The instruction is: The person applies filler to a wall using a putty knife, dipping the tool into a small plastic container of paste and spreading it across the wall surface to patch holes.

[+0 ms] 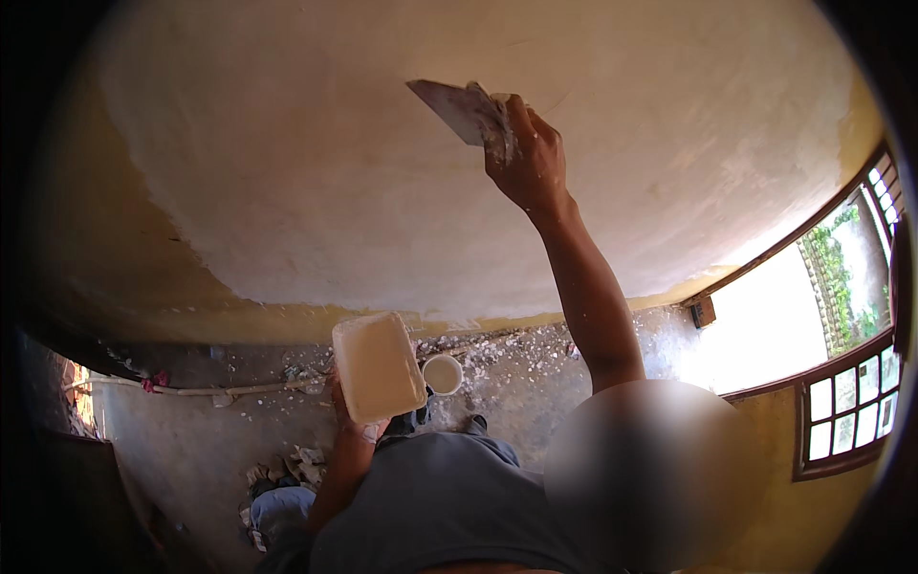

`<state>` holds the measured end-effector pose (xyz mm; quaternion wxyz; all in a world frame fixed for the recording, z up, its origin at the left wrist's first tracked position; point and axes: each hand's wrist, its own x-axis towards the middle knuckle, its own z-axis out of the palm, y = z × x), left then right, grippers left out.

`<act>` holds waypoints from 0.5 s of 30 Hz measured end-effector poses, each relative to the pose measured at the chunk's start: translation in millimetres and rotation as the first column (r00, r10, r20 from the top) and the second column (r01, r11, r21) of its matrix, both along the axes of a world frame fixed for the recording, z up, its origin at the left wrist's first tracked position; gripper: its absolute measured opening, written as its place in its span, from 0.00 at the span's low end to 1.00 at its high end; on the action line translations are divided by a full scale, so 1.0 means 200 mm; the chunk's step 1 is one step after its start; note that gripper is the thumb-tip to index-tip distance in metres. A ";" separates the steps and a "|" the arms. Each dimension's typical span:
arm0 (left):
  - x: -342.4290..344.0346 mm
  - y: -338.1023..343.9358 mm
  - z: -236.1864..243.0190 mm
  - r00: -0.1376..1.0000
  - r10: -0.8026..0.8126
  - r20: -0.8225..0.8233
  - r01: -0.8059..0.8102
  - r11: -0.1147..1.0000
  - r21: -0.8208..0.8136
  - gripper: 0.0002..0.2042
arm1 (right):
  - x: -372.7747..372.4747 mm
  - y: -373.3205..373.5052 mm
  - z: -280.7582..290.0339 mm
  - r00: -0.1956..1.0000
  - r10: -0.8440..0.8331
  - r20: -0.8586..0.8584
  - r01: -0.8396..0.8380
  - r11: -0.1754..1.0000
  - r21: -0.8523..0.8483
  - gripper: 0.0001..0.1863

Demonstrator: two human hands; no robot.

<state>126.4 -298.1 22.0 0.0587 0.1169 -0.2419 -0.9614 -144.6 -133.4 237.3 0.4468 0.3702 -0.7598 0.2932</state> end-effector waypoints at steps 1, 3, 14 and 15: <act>0.00 0.00 0.01 1.000 -0.004 0.001 0.004 1.000 0.028 0.28 | -0.03 -0.02 0.04 0.998 -0.047 -0.051 0.049 0.998 0.036 0.15; -0.01 -0.01 -0.04 0.999 -0.008 -0.032 0.009 0.999 0.050 0.28 | -0.08 -0.02 0.10 0.982 -0.149 -0.117 0.153 0.988 0.030 0.13; 0.00 0.03 -0.02 0.998 0.026 0.056 -0.032 0.994 0.109 0.27 | -0.19 0.53 0.42 0.896 -0.431 0.103 0.415 0.735 -0.537 0.14; 0.00 0.04 -0.02 0.998 0.012 0.056 -0.018 0.993 0.113 0.27 | -0.17 0.57 0.39 0.894 -0.437 0.101 0.422 0.741 -0.523 0.13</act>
